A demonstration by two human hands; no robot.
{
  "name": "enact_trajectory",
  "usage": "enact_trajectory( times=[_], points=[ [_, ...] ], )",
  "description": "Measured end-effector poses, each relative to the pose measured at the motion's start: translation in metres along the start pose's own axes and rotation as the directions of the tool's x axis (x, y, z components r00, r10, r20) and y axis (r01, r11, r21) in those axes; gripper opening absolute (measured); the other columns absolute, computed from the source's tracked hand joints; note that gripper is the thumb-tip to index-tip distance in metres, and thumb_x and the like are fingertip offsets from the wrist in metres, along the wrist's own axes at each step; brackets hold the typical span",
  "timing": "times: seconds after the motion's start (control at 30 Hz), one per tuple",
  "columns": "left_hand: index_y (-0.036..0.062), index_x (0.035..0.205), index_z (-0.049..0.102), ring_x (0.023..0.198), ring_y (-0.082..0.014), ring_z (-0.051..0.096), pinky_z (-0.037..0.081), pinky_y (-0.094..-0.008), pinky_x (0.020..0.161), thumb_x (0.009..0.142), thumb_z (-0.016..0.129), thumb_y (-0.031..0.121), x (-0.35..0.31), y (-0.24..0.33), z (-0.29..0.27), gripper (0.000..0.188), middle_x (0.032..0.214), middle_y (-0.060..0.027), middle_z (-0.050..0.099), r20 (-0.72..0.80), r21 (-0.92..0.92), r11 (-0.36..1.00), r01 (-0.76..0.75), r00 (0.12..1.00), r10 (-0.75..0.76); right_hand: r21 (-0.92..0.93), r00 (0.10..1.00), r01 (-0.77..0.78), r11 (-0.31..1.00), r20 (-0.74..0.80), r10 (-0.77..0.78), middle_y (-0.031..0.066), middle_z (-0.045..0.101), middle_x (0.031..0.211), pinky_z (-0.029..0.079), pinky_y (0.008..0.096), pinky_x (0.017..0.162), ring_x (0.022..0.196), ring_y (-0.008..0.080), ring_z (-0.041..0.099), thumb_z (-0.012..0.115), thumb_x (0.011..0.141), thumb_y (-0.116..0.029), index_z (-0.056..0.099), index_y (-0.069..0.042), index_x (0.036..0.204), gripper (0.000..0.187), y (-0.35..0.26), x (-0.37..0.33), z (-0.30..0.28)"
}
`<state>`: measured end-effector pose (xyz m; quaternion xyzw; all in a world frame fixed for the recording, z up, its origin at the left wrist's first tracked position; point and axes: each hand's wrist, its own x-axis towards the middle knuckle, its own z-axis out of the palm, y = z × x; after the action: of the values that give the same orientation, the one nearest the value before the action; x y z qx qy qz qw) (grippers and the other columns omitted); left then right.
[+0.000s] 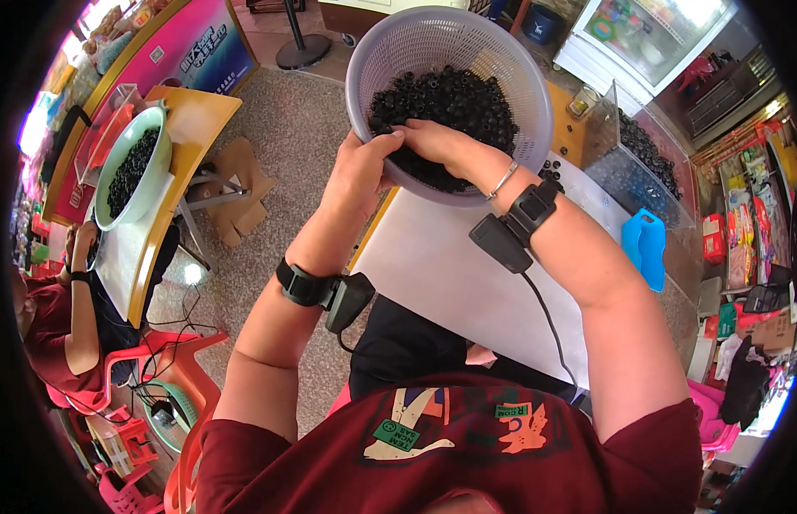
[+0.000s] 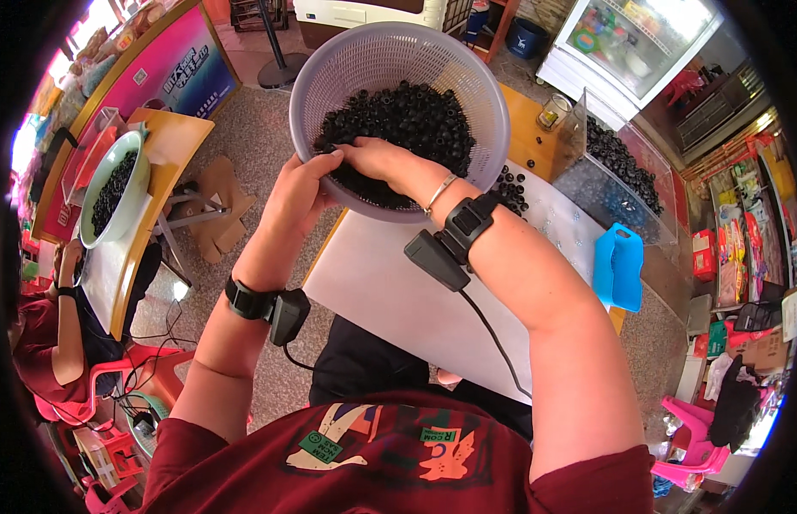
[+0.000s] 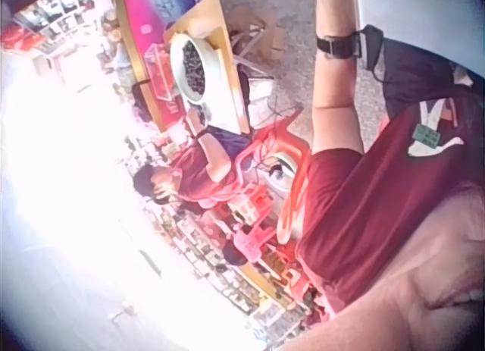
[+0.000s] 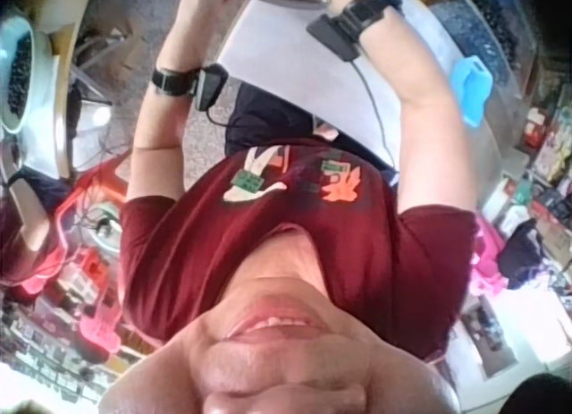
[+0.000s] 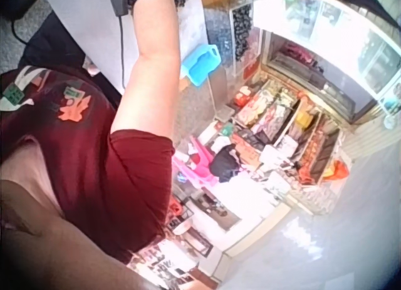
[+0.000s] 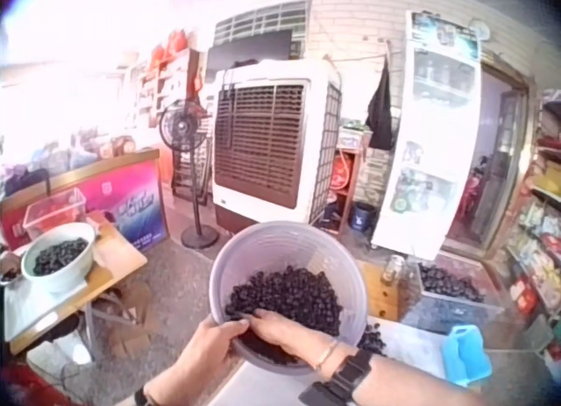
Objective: Sorting and inspecting small black plastic components on a white work surface and placing them into a blue tray.
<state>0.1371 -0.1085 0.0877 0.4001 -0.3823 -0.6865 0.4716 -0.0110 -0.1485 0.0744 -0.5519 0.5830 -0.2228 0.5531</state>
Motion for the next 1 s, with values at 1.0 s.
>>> enact_trajectory(
  times=[1.0],
  points=[
    [-0.0006, 0.118, 0.051, 0.081, -0.0185, 0.067, 0.059, -0.0339, 0.069, 0.091, 0.056, 0.016, -0.002, 0.009, 0.01, 0.032, 0.097, -0.0084, 0.063, 0.053, 0.072, 0.997, 0.007, 0.999, -0.011, 0.847, 0.994, -0.104, 0.521, 0.075, 0.077, 0.0095, 0.058, 0.088, 0.038, 0.0185, 0.041, 0.065, 0.0143, 0.054, 0.072, 0.08, -0.011, 0.055, -0.008, 0.093, 0.022, -0.003, -0.006, -0.042]
  ],
)
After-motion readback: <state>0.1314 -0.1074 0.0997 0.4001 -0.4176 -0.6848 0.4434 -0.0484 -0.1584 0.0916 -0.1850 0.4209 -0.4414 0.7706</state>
